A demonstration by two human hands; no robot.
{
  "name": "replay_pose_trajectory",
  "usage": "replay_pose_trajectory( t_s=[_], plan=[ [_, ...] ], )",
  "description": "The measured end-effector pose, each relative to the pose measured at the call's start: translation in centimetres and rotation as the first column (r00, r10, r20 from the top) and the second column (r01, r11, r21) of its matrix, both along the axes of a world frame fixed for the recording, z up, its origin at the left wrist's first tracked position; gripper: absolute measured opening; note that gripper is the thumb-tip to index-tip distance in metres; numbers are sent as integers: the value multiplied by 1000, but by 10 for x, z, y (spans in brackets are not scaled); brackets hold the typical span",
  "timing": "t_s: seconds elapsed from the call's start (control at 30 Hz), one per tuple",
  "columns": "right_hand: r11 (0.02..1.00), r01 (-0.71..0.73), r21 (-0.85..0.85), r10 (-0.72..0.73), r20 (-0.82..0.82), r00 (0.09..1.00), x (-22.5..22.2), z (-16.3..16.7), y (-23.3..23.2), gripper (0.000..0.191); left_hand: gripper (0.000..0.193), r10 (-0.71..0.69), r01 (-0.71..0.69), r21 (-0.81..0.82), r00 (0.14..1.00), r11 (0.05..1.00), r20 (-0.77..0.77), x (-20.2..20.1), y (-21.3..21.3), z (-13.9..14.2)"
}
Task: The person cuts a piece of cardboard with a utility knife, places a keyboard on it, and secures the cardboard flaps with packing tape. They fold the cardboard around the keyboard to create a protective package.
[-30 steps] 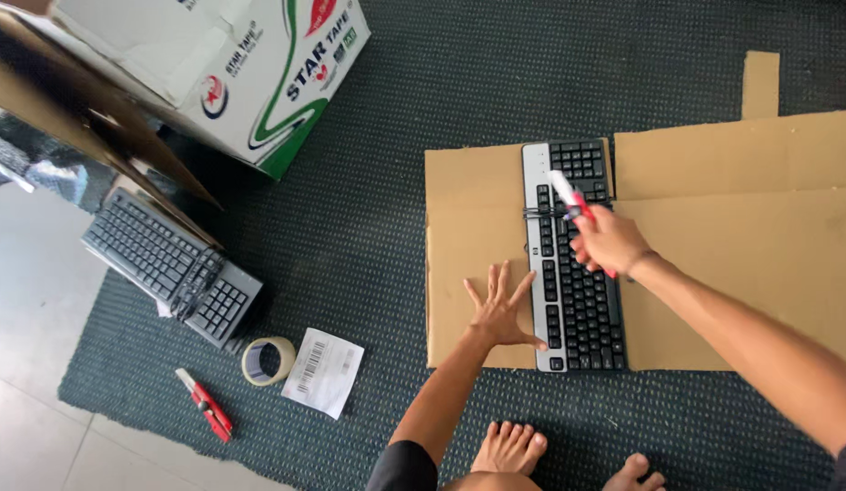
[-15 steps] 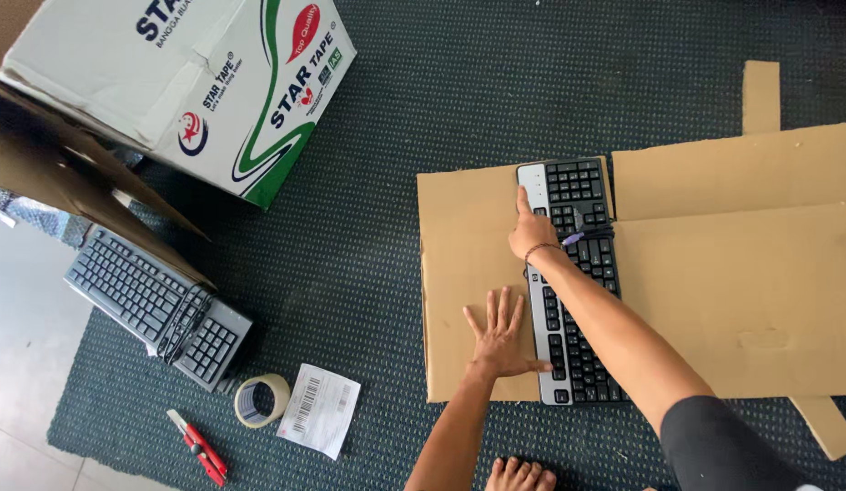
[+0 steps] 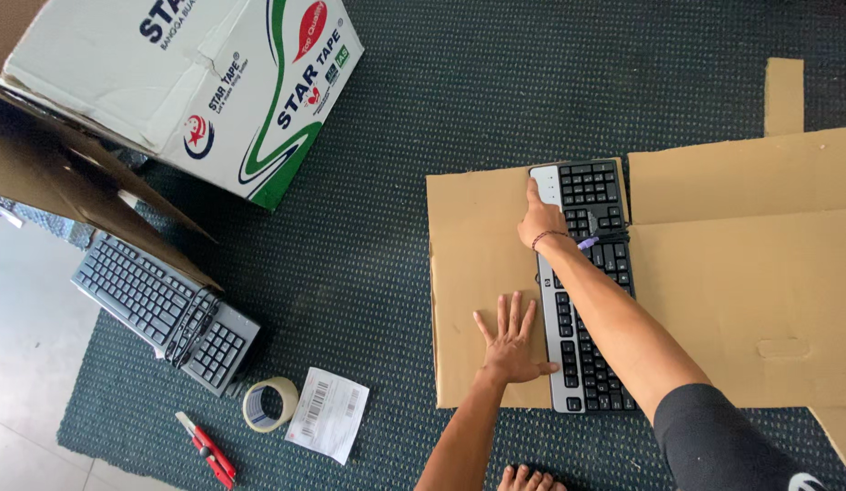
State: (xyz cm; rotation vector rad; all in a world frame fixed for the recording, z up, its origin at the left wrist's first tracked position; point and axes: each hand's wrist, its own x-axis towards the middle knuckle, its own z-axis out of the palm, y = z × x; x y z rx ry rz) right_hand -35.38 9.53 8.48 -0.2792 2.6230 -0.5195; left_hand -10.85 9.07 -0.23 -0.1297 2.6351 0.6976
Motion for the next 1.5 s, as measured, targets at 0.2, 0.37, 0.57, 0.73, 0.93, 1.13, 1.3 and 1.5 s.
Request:
replay_pose_trajectory(
  t_s=[0.2,0.37,0.57,0.73,0.93,1.13,1.3,1.5],
  plan=[
    [998,-32,45,32,16,999,-7,-7,3,89,143,3,-3,25,1000,1000,-12,-1,-1,2],
    [999,-26,38,25,20,999,-3,-14,7,92,144,-1,1,20,1000,1000,6,-2,-2,2],
    [999,-36,30,37,-8,999,2,-22,4,94,142,-12,12,4,1000,1000,21,-4,-3,4],
    [1000,19,12,-20,34,999,2,-22,0,92,142,-15,14,13,999,1000,35,-5,-3,6],
    [998,-40,40,40,7,999,-4,-26,4,92,143,-22,22,2,999,1000,39,-4,-3,5],
    [996,-77,38,78,-39,996,-3,-32,8,94,143,-22,22,0,1000,1000,18,-4,-4,3],
    [996,-81,31,83,-56,995,-1,-35,12,95,143,-19,18,11,999,1000,28,-4,-3,2],
    [997,-67,34,68,-39,997,-2,-35,9,93,143,-30,30,-8,999,1000,37,-5,-3,3]
  ],
)
